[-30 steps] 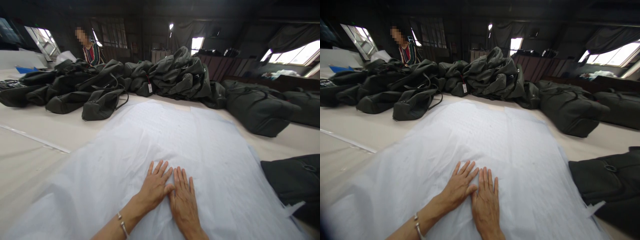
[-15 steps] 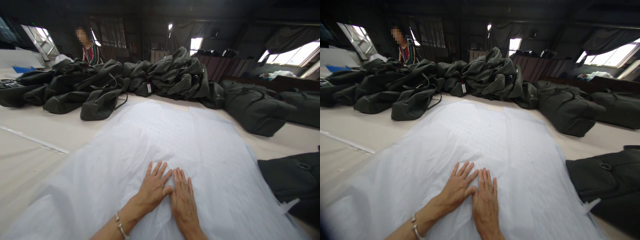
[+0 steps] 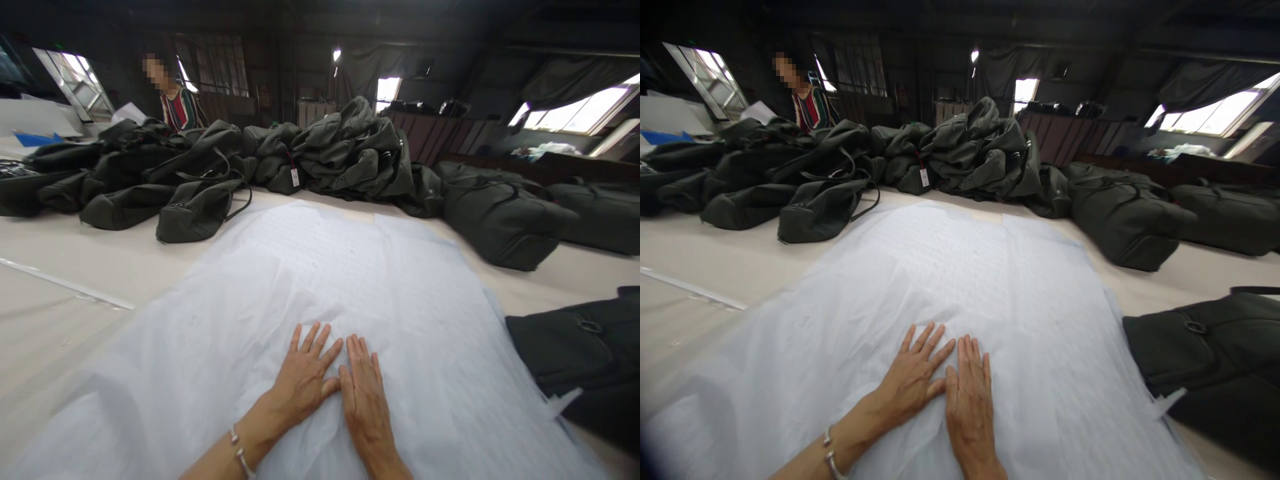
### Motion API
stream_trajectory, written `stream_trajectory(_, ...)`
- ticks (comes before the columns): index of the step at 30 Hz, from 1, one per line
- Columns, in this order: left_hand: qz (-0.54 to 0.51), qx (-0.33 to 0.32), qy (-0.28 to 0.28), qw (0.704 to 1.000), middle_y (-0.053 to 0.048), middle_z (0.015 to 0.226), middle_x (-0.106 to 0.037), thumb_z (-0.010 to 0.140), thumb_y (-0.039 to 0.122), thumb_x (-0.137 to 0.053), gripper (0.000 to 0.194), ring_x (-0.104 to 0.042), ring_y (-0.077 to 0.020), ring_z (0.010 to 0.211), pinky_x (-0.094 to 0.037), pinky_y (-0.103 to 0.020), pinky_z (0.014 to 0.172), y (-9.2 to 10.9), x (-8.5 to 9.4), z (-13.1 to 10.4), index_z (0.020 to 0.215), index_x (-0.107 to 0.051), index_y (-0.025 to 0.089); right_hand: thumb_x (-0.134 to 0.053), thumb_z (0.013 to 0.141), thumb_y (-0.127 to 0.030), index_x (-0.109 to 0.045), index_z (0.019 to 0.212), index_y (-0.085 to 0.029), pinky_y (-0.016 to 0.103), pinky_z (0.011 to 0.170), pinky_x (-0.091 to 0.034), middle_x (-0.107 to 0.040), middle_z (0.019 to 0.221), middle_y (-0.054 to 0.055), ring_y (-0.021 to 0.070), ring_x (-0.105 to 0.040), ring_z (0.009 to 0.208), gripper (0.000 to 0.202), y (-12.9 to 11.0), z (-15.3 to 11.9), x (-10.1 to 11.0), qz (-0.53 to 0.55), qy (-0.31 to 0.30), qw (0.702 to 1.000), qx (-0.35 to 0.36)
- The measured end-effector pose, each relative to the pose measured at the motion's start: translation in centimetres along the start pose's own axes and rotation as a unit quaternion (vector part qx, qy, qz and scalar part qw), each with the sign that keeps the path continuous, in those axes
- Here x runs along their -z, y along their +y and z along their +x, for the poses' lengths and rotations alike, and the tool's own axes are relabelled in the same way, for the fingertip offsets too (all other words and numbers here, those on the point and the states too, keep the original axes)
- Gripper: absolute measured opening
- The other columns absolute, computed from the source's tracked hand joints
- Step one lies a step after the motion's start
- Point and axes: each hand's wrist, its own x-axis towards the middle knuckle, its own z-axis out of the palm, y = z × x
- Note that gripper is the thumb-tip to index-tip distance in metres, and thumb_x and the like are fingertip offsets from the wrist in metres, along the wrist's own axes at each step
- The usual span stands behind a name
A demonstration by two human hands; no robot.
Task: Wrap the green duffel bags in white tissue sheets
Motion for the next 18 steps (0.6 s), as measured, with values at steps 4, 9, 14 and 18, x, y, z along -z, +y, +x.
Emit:
stream_trajectory(4,0.007,0.0,0.011,1.0,-0.005,0.152,-0.04,0.094,0.065,-0.036,0.066,-0.032,-0.0301,0.14,-0.02,-0.053,0.114,-0.1,-0.2,0.2,0.151,-0.026,0.034,-0.026,0.099,-0.044,-0.033,0.148,-0.012,0.051,0.121,-0.015,-0.03,0.155,0.007,0.0237,-0.019,0.146,0.058,-0.5,1.1,1.2,0.001,-0.065,0.998,-0.026)
stream_trajectory(9,0.006,-0.017,0.003,1.0,-0.007,0.152,-0.04,0.094,0.057,-0.043,0.061,-0.035,-0.0316,0.14,-0.025,-0.056,0.111,-0.3,-0.6,0.3,0.15,-0.031,0.034,-0.04,0.097,-0.042,-0.038,0.144,-0.007,0.056,0.119,-0.009,-0.029,0.154,0.014,0.0293,-0.017,0.146,0.059,-2.9,3.1,3.5,0.017,-0.1,0.994,-0.051)
stream_trajectory(14,-0.021,-0.024,0.029,0.999,-0.012,0.151,-0.04,0.094,0.051,-0.041,0.055,-0.033,-0.0367,0.14,-0.022,-0.063,0.109,-0.7,-1.7,0.8,0.143,-0.045,0.027,-0.037,0.098,-0.045,-0.041,0.143,-0.013,0.048,0.118,-0.024,-0.039,0.151,0.011,0.0227,-0.029,0.143,0.055,-2.0,1.4,10.1,0.093,-0.015,0.993,-0.067)
stream_trajectory(18,-0.045,-0.039,0.063,0.996,-0.013,0.151,-0.04,0.095,0.046,-0.029,0.054,-0.029,-0.0366,0.142,-0.019,-0.064,0.11,-0.6,-1.8,1.2,0.14,-0.05,0.023,-0.043,0.092,-0.048,-0.069,0.107,-0.023,0.04,0.112,-0.033,-0.068,0.117,0.007,0.0212,-0.054,0.121,0.04,3.8,-8.6,21.3,0.067,0.191,0.966,-0.161)
